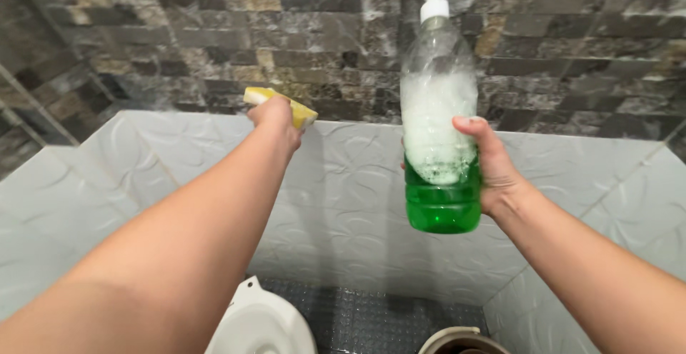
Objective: The person pours green liquid soap onto a yellow sponge and scrubs the tiled bathroom walls. They repeatedly apply soap and wipe the wall surfaces around a squat toilet.
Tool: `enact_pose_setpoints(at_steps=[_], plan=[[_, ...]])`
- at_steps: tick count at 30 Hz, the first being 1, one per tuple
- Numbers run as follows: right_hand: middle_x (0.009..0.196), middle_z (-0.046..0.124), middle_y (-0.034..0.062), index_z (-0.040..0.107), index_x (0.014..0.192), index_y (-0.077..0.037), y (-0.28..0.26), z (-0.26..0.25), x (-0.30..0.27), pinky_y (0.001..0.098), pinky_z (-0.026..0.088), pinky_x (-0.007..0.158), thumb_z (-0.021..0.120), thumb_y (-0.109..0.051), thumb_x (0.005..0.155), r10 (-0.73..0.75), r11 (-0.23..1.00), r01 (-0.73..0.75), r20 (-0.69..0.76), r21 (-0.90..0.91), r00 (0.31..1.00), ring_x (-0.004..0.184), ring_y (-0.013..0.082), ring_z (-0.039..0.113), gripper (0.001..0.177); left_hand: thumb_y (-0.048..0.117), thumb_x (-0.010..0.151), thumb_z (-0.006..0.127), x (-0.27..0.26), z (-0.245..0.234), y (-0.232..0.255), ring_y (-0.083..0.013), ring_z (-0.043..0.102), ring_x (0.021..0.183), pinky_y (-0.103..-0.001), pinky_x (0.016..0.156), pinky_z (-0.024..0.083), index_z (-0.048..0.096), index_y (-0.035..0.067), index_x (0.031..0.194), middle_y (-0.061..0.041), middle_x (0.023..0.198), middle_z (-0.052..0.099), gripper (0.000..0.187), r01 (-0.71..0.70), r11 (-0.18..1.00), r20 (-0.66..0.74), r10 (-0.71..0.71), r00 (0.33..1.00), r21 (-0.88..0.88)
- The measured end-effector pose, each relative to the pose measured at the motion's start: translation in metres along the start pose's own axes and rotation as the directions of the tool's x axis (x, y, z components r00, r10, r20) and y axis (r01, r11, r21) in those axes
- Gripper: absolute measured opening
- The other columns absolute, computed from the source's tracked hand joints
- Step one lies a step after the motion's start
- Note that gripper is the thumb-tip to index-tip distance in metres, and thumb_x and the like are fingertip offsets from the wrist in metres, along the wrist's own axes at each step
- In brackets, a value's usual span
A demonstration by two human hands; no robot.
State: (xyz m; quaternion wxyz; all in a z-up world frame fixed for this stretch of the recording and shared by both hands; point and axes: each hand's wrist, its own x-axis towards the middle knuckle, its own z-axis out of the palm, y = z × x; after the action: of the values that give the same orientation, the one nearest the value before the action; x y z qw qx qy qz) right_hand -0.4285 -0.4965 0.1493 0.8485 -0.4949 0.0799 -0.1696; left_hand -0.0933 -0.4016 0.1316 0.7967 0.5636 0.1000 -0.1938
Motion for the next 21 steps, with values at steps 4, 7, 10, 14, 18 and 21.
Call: enact_pose_setpoints(at_steps=[4,7,10,14,18,21], plan=[[0.104,0.074,0.0185,0.063,0.129,-0.003,-0.004,-0.001,-0.009,0.0464,0.061,0.082,0.074,-0.052,0.074,-0.046,0.999,0.047,-0.074,0.006,0.996,0.091,0.0318,0.074,0.075,0.029,0.091,0.063,0.002,0.045,-0.017,-0.0327,0.056,0.131,-0.053,0.104,0.047,0.031,0.016,0.151,-0.012,0.147,0.052,0.069,-0.099,0.995,0.063,0.098,0.993,0.018],[0.103,0.074,0.0187,0.063,0.128,-0.003,-0.013,0.001,-0.017,0.0462,0.061,0.082,0.073,-0.051,0.074,-0.019,1.000,0.022,-0.139,0.021,0.990,0.090,0.0317,0.074,0.073,0.035,0.092,0.066,-0.002,0.076,-0.029,-0.0326,0.046,0.142,-0.046,0.117,0.040,0.025,0.014,0.158,-0.016,0.158,0.041,0.080,-0.174,0.980,0.003,0.175,0.985,0.096],[0.102,0.074,0.0199,0.064,0.127,-0.003,-0.015,0.002,-0.025,0.0467,0.061,0.081,0.071,-0.051,0.075,-0.026,0.999,0.032,-0.180,0.031,0.983,0.088,0.0315,0.074,0.071,0.037,0.093,0.065,-0.006,0.089,-0.048,-0.0343,0.030,0.150,-0.045,0.120,0.033,0.012,0.017,0.162,-0.016,0.167,0.015,0.089,-0.166,0.958,-0.004,0.172,0.985,0.234],[0.101,0.075,0.0199,0.064,0.126,-0.005,-0.012,0.007,-0.024,0.0462,0.061,0.078,0.071,-0.052,0.075,-0.031,0.998,0.042,-0.229,0.041,0.973,0.086,0.0309,0.074,0.070,0.039,0.101,0.055,0.014,0.078,-0.049,-0.0363,0.013,0.154,-0.046,0.121,0.026,0.002,0.018,0.161,-0.015,0.169,-0.012,0.084,-0.165,0.926,0.005,0.174,0.985,0.340],[0.102,0.074,0.0187,0.063,0.129,-0.004,-0.011,0.017,-0.014,0.0460,0.061,0.079,0.070,-0.051,0.075,-0.029,0.999,0.040,-0.250,0.037,0.968,0.087,0.0304,0.074,0.072,0.035,0.105,0.046,0.056,0.042,-0.003,-0.0349,0.040,0.146,-0.043,0.117,0.041,0.016,0.012,0.163,-0.018,0.167,0.013,0.069,-0.117,0.961,-0.131,0.153,0.980,0.251],[0.102,0.074,0.0196,0.062,0.131,-0.004,-0.012,0.027,-0.007,0.0456,0.061,0.078,0.069,-0.051,0.074,-0.062,0.998,0.066,-0.243,0.008,0.968,0.087,0.0307,0.074,0.074,0.033,0.108,0.041,0.056,0.029,0.025,-0.0309,0.058,0.137,-0.039,0.108,0.057,0.030,0.006,0.162,-0.018,0.161,0.039,0.061,-0.114,0.992,-0.177,0.122,0.977,0.053]])
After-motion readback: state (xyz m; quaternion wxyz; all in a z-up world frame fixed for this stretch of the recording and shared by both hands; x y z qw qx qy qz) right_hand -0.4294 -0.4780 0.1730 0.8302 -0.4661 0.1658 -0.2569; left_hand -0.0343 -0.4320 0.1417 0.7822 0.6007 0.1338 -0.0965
